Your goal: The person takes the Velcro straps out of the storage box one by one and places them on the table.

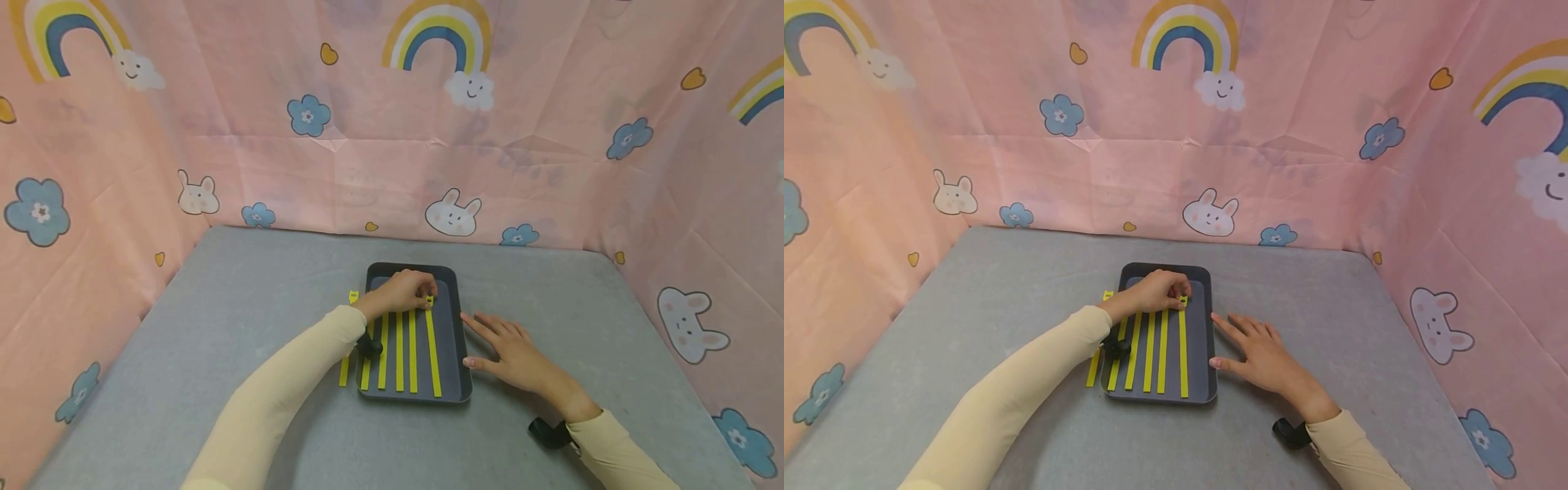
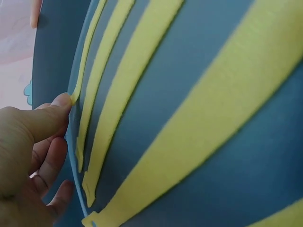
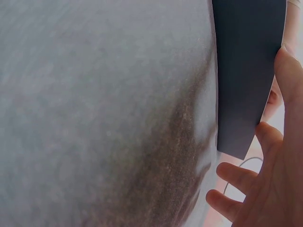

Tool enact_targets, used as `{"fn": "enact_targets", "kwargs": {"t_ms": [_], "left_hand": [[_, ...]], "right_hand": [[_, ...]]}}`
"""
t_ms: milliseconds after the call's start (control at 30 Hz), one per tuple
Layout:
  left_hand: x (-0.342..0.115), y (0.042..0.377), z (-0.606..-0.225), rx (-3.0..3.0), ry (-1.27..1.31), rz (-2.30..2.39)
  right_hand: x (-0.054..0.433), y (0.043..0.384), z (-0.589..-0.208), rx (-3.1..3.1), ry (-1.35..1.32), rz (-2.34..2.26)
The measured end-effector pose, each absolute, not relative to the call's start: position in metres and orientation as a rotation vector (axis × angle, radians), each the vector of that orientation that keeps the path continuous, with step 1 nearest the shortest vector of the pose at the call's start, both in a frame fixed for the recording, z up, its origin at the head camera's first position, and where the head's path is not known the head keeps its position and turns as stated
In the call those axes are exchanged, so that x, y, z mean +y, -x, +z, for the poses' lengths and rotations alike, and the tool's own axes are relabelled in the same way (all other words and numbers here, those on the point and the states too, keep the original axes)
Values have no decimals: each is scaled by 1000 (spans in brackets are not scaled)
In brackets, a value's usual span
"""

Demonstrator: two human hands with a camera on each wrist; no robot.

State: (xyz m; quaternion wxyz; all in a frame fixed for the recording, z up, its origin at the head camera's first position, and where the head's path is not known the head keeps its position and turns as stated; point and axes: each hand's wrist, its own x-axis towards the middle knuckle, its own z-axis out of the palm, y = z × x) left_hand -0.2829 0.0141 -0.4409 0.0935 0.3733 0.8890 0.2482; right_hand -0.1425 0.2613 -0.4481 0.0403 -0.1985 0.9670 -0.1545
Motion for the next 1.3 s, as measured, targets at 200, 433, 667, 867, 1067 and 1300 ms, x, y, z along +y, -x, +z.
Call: {"fn": "enact_targets", "kwargs": {"t_ms": [200,433,667,867,1067,1300], "left_hand": [[14,285,-437,2613,-1145,771],[15,286,-432,2602,-1213,739],[14,281,-427,2602,-1230,747],[16,278,-424,2611,-1279,761],[16,277,-417,2614,-1309,781],[13,274,-403,2595,-1326,846]], "right_hand": [[262,143,-448,2961,609,-474],[263,144,-449,2970,623,-466],[263,144,-449,2959,612,-461],[262,143,-449,2961,612,-470],[262,142,-450,2971,618,-471],[262,143,-451,2970,613,-468]]}}
